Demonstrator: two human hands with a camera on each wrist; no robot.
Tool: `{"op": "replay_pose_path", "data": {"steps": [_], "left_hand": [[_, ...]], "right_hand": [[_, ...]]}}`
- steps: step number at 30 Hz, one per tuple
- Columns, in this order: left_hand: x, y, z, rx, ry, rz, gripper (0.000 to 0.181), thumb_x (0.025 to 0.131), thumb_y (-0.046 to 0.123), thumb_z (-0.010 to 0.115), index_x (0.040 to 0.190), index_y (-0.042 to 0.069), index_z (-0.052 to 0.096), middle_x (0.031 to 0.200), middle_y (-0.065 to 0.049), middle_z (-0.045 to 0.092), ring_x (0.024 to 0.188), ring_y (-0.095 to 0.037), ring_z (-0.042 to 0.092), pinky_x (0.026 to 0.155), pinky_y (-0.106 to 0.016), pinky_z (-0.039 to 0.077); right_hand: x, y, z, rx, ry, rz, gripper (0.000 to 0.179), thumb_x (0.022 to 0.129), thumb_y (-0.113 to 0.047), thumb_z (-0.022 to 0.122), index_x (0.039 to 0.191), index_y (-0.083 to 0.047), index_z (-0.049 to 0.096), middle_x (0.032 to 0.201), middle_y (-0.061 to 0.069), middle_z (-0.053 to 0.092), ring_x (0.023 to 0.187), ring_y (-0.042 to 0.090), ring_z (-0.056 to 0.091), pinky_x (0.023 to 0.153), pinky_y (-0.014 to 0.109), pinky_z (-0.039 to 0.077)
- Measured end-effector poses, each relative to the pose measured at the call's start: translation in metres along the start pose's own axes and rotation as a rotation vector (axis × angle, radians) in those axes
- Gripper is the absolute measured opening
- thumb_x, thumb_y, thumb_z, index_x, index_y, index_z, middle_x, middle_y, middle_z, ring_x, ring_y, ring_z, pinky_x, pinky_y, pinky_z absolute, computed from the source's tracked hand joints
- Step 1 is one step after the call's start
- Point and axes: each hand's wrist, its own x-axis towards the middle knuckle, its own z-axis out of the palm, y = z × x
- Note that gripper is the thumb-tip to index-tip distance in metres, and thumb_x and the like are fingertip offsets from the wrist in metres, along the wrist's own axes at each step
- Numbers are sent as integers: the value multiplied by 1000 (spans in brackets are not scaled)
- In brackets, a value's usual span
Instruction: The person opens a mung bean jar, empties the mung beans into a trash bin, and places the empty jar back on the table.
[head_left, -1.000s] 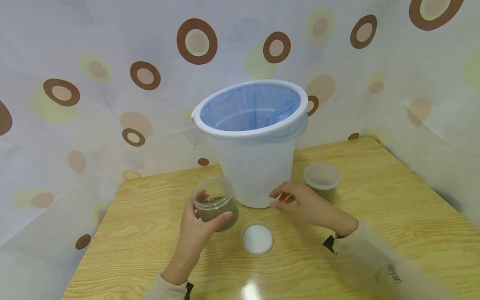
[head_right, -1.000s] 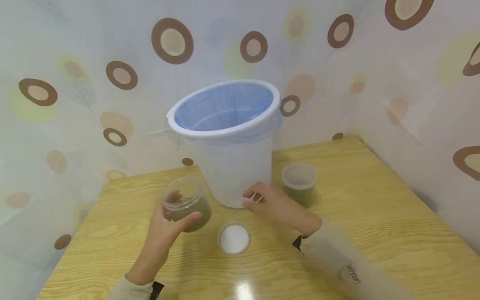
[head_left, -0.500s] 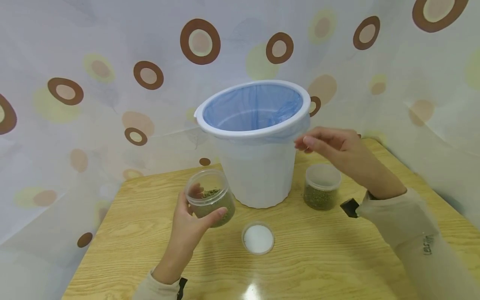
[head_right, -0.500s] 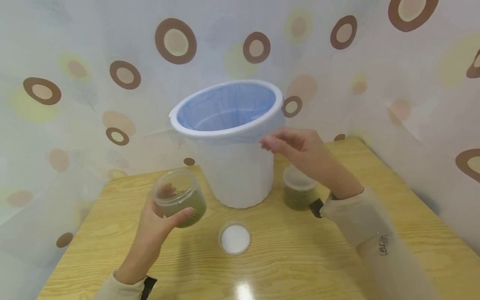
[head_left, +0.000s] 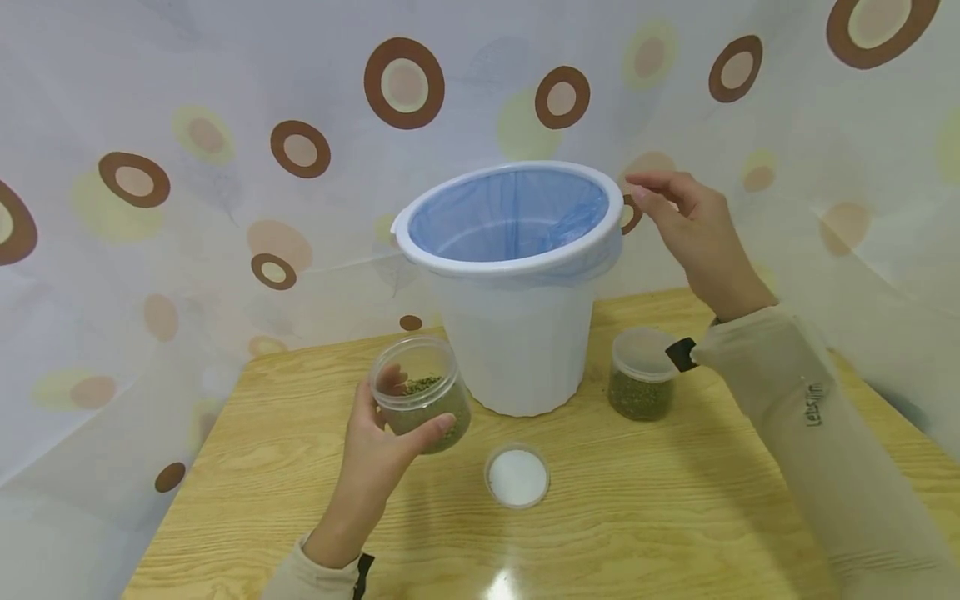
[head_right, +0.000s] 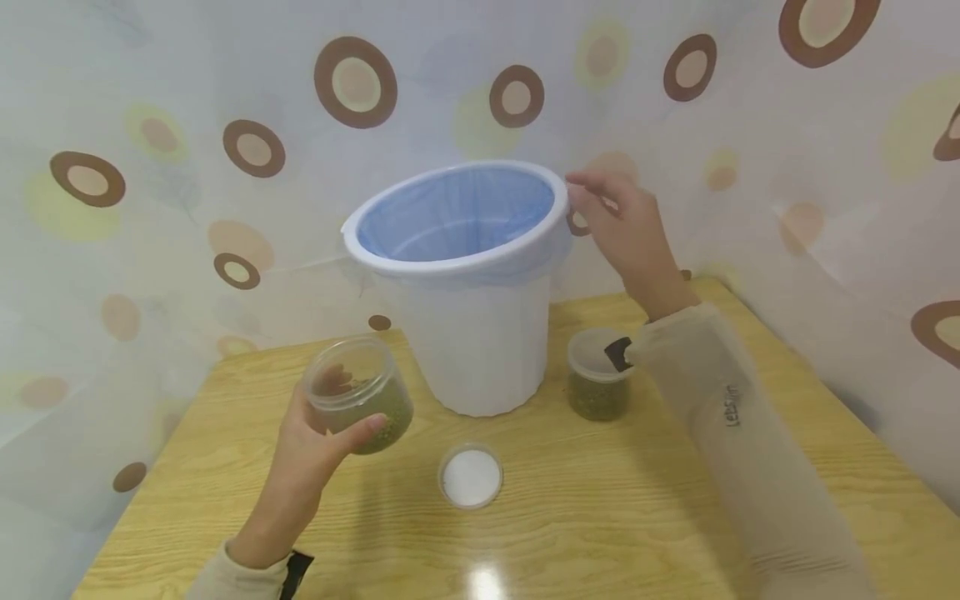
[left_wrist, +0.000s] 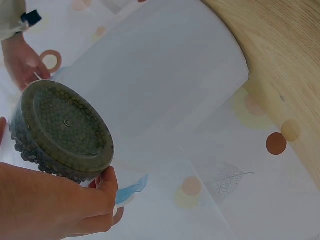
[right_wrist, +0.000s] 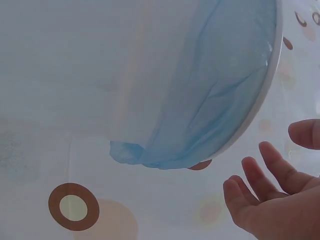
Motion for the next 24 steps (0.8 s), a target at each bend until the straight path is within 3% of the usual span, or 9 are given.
{"op": "replay_pose_path", "data": {"steps": [3, 5, 8, 11, 16, 24], "left_hand": [[0, 1, 0, 3, 1, 3, 84, 73, 16, 83, 141, 14, 34, 140, -9, 38, 134, -30, 33, 103, -57, 34], [0, 1, 0, 1, 2, 6, 84, 73, 16, 83, 141, 14, 34, 141, -8, 38, 134, -29, 33, 103, -57, 33], [0, 2, 0, -6, 2, 13, 83, 73, 15, 82, 140, 13, 34, 141, -8, 37, 134, -29, 33, 103, -57, 33], [1, 3, 0, -6, 5, 19, 83, 73, 14, 82, 140, 13, 34, 140, -9, 38, 134, -30, 33, 104, -58, 32], [1, 3, -2, 24, 8, 6, 83, 72, 17, 84, 140, 13, 35, 140, -9, 39, 133, -30, 34, 104, -58, 32], [3, 8, -10, 17, 12, 29, 82, 73, 14, 83, 140, 12, 35, 140, -8, 38, 133, -29, 34, 104, -57, 32]], "right_hand": [[12, 5, 1, 34, -3, 44, 35, 97, -24, 57, 129, -10, 60, 126, 1, 54, 122, 17, 41, 109, 36, 23], [20, 7, 3, 51, -22, 77, 39, 97, -25, 56, 132, -8, 57, 125, 0, 52, 118, 16, 45, 105, 31, 30], [30, 8, 8, 45, -56, 137, 47, 98, -30, 54, 138, -6, 50, 127, 0, 49, 108, 13, 49, 88, 23, 43], [37, 8, 13, 2, -73, 206, 53, 99, -34, 49, 143, -5, 43, 135, 6, 46, 105, 13, 49, 70, 20, 47], [41, 10, 18, -51, -92, 277, 57, 100, -38, 46, 146, -5, 38, 143, 13, 42, 112, 16, 45, 73, 22, 44], [46, 19, 20, -42, -117, 228, 57, 100, -35, 45, 146, -3, 37, 141, 13, 42, 105, 14, 48, 76, 24, 40]]}}
